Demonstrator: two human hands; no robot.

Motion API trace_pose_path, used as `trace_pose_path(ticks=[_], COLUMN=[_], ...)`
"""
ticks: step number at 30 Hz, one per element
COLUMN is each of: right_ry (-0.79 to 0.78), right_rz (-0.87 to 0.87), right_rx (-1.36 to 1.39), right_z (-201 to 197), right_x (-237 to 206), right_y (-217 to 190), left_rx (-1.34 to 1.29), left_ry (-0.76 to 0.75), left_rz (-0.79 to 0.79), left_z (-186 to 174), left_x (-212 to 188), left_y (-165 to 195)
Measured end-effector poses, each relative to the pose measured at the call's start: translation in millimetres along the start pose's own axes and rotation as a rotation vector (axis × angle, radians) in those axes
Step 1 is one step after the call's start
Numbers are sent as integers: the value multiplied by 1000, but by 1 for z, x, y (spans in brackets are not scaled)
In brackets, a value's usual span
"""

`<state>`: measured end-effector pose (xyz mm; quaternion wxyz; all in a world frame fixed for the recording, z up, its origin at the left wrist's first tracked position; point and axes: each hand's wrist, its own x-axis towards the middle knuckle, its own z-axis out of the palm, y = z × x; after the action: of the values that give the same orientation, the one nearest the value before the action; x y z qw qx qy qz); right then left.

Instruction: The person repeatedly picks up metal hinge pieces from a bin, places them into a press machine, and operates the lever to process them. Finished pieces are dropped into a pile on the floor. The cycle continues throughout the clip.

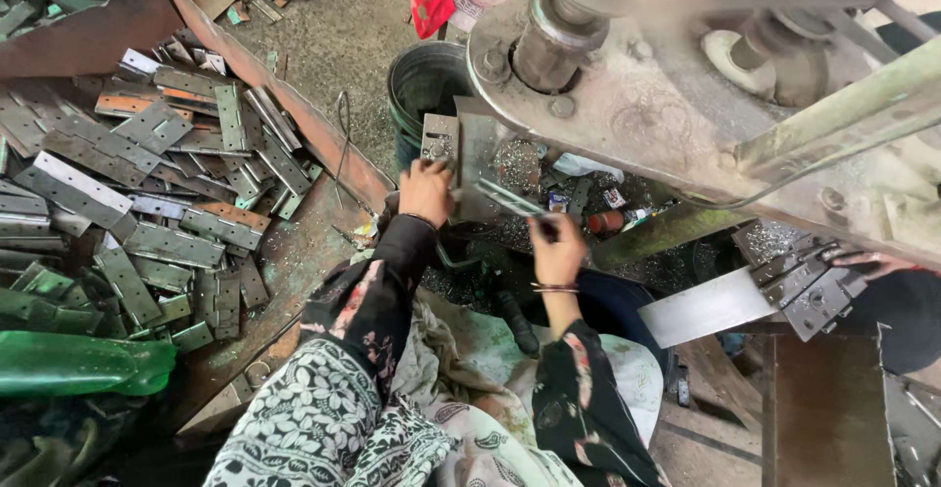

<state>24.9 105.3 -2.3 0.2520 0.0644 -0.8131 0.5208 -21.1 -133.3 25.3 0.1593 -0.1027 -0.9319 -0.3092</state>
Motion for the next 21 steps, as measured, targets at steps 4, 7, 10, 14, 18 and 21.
trace_pose_path(ticks=[4,7,10,14,18,21], right_ry=[-308,-423,-491,-453,-617,-728], right_rz=[-178,-193,-226,-100,227,524], right_rx=[-507,-540,-599,-649,-781,-841], right_z=[11,17,20,19,15,10], right_x=[-2,-11,-26,-52,-79,-98], right_y=[5,10,14,18,23,27], left_rx=[272,284,396,453,423,428], left_ry=[-141,-282,-321,-341,-319,-313], left_rz=[-8,59,91,93,70,58], left_z=[6,28,53,69,71,69], left_x=[-13,-37,-50,-40,-27,-20], left_y=[5,13,16,11,7,7])
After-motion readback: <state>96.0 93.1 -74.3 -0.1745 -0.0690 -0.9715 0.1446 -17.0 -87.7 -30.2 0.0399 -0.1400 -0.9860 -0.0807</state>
